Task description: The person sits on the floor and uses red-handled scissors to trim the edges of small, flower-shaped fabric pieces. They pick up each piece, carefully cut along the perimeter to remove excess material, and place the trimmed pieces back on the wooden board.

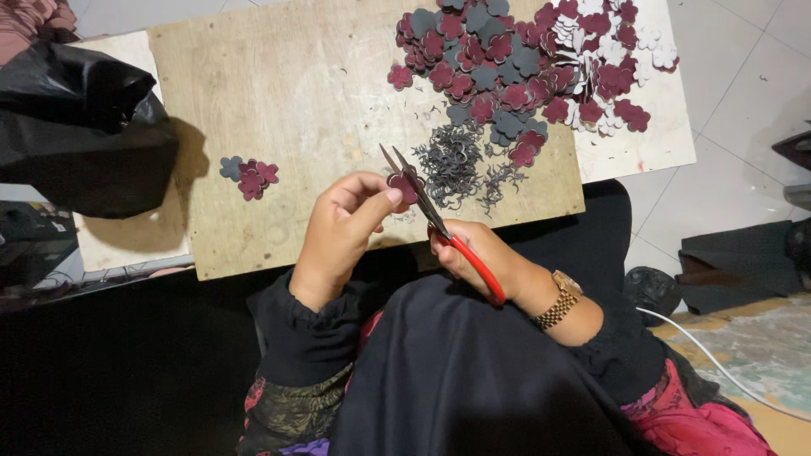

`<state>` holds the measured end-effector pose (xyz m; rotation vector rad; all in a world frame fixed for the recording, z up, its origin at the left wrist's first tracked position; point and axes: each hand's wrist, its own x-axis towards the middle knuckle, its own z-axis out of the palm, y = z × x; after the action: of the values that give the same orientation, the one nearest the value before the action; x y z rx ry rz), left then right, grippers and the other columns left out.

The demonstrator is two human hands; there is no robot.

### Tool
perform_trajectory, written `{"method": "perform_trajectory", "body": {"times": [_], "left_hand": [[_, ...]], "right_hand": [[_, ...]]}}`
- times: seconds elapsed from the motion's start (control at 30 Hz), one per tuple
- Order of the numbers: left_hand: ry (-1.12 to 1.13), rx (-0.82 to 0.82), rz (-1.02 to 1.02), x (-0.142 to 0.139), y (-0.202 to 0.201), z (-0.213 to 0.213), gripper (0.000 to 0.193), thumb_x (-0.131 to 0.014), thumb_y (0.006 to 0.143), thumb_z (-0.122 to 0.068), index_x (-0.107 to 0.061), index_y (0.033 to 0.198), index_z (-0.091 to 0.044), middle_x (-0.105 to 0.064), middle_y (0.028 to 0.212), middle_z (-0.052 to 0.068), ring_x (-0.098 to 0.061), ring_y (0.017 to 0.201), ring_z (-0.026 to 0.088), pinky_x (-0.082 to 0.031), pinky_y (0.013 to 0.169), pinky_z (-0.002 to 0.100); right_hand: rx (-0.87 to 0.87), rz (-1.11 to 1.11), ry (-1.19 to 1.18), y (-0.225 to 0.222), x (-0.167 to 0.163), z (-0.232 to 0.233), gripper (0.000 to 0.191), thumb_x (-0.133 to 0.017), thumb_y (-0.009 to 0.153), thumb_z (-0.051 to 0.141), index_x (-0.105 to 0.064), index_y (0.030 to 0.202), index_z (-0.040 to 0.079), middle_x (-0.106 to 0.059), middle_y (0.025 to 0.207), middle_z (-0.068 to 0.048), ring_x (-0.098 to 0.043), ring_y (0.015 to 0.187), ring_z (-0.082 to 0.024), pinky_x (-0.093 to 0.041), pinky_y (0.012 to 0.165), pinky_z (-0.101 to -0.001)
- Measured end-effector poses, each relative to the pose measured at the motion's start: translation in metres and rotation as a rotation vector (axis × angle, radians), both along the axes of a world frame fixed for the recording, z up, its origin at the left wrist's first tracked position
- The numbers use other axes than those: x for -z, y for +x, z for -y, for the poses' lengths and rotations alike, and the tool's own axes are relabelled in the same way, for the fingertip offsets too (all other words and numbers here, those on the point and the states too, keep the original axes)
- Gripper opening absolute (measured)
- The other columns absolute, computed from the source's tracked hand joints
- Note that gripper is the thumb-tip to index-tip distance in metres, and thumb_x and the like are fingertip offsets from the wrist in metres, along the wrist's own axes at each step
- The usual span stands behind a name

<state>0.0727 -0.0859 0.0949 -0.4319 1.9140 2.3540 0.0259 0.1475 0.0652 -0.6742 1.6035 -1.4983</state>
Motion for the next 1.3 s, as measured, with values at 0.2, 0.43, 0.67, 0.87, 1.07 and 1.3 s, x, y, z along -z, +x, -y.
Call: {"method": "perform_trajectory", "body": {"times": [0.2,0.43,0.67,0.87,1.07,1.3], "left_hand": [[0.023,-0.003,-0.106,0.004,0.001,-0.009,0.014,-0.067,0.099,-0.013,-0.073,0.096,0.000,-0.076,0.093,0.004,-0.068,0.087,0.008,-0.055,0.082,0.024],[-0.061,-0.035,-0.071,-0.001,0.004,-0.014,0.011,-0.073,0.096,-0.009,-0.074,0.093,0.001,-0.072,0.084,0.000,-0.062,0.075,0.004,-0.050,0.067,0.020],[-0.200,-0.010,-0.052,-0.008,0.003,-0.015,0.012,-0.074,0.093,-0.012,-0.076,0.092,0.000,-0.071,0.077,-0.001,-0.061,0.069,0.003,-0.049,0.061,0.020],[-0.239,-0.014,-0.062,-0.013,0.005,-0.016,0.013,-0.074,0.092,-0.013,-0.076,0.091,0.000,-0.072,0.076,-0.001,-0.061,0.068,0.003,-0.049,0.061,0.020],[-0.246,-0.015,-0.052,-0.012,0.004,-0.017,0.014,-0.074,0.092,-0.013,-0.077,0.092,0.000,-0.072,0.077,-0.001,-0.062,0.069,0.003,-0.050,0.062,0.020],[-0.237,-0.003,-0.056,-0.006,0.004,-0.017,0.013,-0.074,0.095,-0.012,-0.074,0.091,0.001,-0.071,0.078,0.001,-0.061,0.071,0.004,-0.049,0.063,0.021]], "right_hand": [[-0.013,-0.023,-0.002,0.000,0.000,-0.001,0.065,-0.054,0.092,0.075,-0.053,0.094,0.010,-0.047,0.076,0.006,-0.044,0.067,-0.005,-0.042,0.059,-0.0215],[-0.090,-0.059,-0.078,-0.002,0.001,-0.001,0.072,-0.053,0.091,0.081,-0.052,0.098,0.009,-0.049,0.087,0.003,-0.047,0.077,-0.007,-0.045,0.068,-0.0226],[-0.105,-0.106,-0.085,-0.003,0.001,0.001,0.072,-0.052,0.092,0.081,-0.053,0.101,0.009,-0.051,0.090,0.002,-0.048,0.080,-0.008,-0.046,0.072,-0.0234],[-0.115,-0.108,-0.062,-0.002,-0.005,0.002,0.074,-0.053,0.090,0.081,-0.053,0.104,0.008,-0.051,0.090,0.001,-0.048,0.080,-0.009,-0.047,0.072,-0.0248],[-0.084,-0.142,-0.040,-0.002,-0.006,0.002,0.076,-0.051,0.090,0.083,-0.053,0.102,0.008,-0.051,0.090,0.001,-0.048,0.081,-0.009,-0.046,0.072,-0.0244],[-0.054,-0.129,-0.015,-0.002,-0.001,0.000,0.079,-0.049,0.087,0.086,-0.053,0.101,0.008,-0.050,0.089,0.001,-0.047,0.077,-0.009,-0.045,0.068,-0.0241]]}}
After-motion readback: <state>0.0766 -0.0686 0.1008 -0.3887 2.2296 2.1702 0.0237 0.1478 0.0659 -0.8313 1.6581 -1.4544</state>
